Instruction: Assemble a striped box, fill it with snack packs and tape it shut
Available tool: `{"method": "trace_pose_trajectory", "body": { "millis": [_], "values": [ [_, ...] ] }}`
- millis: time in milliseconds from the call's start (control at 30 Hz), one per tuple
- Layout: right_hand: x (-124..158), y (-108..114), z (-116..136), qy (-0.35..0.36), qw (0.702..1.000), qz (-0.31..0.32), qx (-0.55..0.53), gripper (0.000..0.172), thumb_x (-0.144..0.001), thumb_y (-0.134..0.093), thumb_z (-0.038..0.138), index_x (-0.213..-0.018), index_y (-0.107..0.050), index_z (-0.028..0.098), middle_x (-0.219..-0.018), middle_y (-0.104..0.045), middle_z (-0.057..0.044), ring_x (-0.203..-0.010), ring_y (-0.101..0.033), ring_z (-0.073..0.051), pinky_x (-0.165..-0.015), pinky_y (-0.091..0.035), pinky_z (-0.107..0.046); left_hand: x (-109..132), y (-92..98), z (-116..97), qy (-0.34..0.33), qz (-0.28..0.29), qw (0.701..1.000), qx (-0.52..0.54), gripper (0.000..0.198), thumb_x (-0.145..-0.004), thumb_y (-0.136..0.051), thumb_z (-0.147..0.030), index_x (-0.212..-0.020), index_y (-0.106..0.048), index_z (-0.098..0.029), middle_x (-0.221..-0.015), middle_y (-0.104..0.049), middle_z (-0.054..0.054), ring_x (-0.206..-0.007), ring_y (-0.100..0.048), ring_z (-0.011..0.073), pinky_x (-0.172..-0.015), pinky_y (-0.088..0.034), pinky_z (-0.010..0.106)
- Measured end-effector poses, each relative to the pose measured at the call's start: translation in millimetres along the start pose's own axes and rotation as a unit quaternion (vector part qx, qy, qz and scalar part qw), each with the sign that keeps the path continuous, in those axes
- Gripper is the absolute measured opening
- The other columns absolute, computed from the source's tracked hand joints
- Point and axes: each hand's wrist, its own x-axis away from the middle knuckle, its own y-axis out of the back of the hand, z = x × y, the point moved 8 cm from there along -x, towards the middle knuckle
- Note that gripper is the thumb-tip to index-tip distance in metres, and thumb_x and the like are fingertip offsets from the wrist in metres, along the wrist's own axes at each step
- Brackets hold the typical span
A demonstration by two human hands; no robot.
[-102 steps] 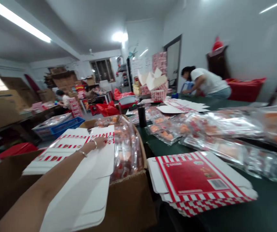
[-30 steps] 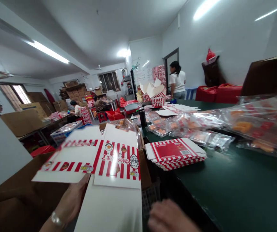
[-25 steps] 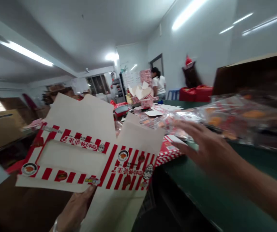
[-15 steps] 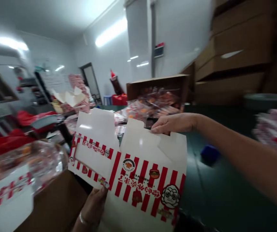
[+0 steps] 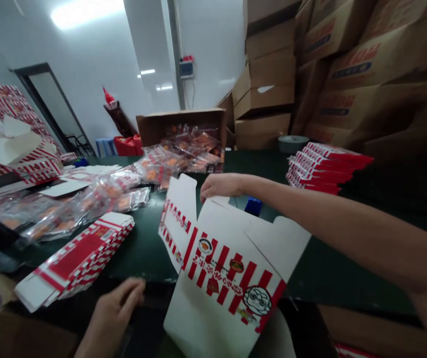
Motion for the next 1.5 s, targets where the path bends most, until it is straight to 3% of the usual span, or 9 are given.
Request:
{"method": "trace_pose_trajectory", "body": {
  "millis": [133,233,467,800,1067,1200,1300,1400,1500],
  "values": [
    [-21,-8,8,-0.002,1.0,-0.003,-0.028,0.016,-0.077,-0.058,0.031,-0.077,-0.068,0.019,-0.079,-0.067,-0.006,-0.071,-0.058,-0.018,-0.065,-0.044,-0.029,-25,-20.9,-128,-0.21,-0.037,0.976,0.034,0.063,-0.081,-0.058,-0.037,-0.137,-0.043,-0.014,-0.139,-0.048,0.016,-0.118,-0.054,0.0291,-0.102,-0.041,0.044],
    [-24,-5,8,-0.009,0.999,-0.007,0.042,0.014,-0.079,-0.055,0.026,-0.076,-0.065,0.017,-0.073,-0.064,-0.005,-0.066,-0.054,-0.016,-0.059,-0.042,-0.027,-47,-67.3,-172,-0.27,0.027,0.96,0.07,0.065,-0.08,-0.06,-0.026,-0.14,-0.038,-0.012,-0.143,-0.043,0.019,-0.132,-0.04,0.0305,-0.111,-0.031,0.048],
    [-16,15,8,0.0,0.986,-0.034,0.164,0.014,-0.081,-0.055,0.025,-0.077,-0.064,0.014,-0.071,-0.061,-0.004,-0.067,-0.051,-0.015,-0.06,-0.036,-0.026,-60,-65.3,-160,-0.234,0.104,0.936,0.243,0.079,-0.078,-0.068,-0.026,-0.144,-0.025,-0.022,-0.135,-0.049,0.015,-0.12,-0.052,0.0263,-0.104,-0.042,0.047],
    [-21,21,19,-0.014,0.998,-0.059,0.016,0.016,-0.073,-0.06,0.033,-0.068,-0.06,0.018,-0.073,-0.062,-0.006,-0.069,-0.056,-0.02,-0.06,-0.042,-0.03,-58,-64.9,-204,-0.351,0.035,0.936,0.021,0.065,-0.082,-0.056,-0.016,-0.141,-0.031,-0.016,-0.144,-0.039,0.017,-0.136,-0.03,0.0339,-0.112,-0.026,0.055],
    [17,40,70,-0.025,0.995,-0.089,-0.049,0.021,-0.072,-0.063,0.03,-0.058,-0.054,0.019,-0.063,-0.057,-0.005,-0.063,-0.057,-0.018,-0.051,-0.043,-0.029,-59,-23.6,-243,-0.349,-0.009,0.934,0.074,0.064,-0.07,-0.068,-0.016,-0.129,-0.046,-0.017,-0.105,-0.058,0.009,-0.1,-0.053,0.0256,-0.094,-0.042,0.047],
    [31,49,61,-0.055,0.994,-0.091,-0.011,0.022,-0.071,-0.067,0.035,-0.059,-0.058,0.02,-0.059,-0.056,-0.005,-0.055,-0.053,-0.016,-0.047,-0.04,-0.029,-54,-16.5,-237,-0.367,0.176,0.886,0.224,0.045,-0.075,-0.067,-0.025,-0.117,-0.054,-0.018,-0.079,-0.054,0.0,-0.072,-0.052,0.0133,-0.069,-0.046,0.028],
    [52,65,43,-0.09,0.989,-0.111,-0.022,0.018,-0.067,-0.071,0.032,-0.061,-0.061,0.019,-0.058,-0.057,-0.004,-0.052,-0.052,-0.014,-0.046,-0.043,-0.028,-45,9.0,-227,-0.38,0.245,0.872,0.185,0.019,-0.077,-0.067,-0.03,-0.092,-0.065,-0.018,-0.079,-0.057,0.003,-0.071,-0.053,0.0137,-0.064,-0.045,0.027],
    [86,70,30,-0.15,0.985,-0.08,-0.027,0.024,-0.066,-0.074,0.039,-0.065,-0.062,0.018,-0.059,-0.061,-0.004,-0.054,-0.058,-0.015,-0.05,-0.048,-0.028,-46,41.3,-220,-0.399,0.204,0.89,0.081,0.01,-0.079,-0.063,-0.028,-0.077,-0.063,-0.018,-0.078,-0.057,0.004,-0.07,-0.052,0.0154,-0.063,-0.044,0.028],
    [122,58,31,-0.189,0.98,0.048,-0.036,0.047,-0.065,-0.072,0.06,-0.076,-0.064,0.015,-0.065,-0.066,-0.006,-0.058,-0.063,-0.018,-0.052,-0.05,-0.029,-51,61.4,-226,-0.447,0.106,0.888,-0.023,0.012,-0.076,-0.06,-0.02,-0.066,-0.054,-0.019,-0.071,-0.053,0.002,-0.067,-0.047,0.0142,-0.063,-0.04,0.027]
  ]
}}
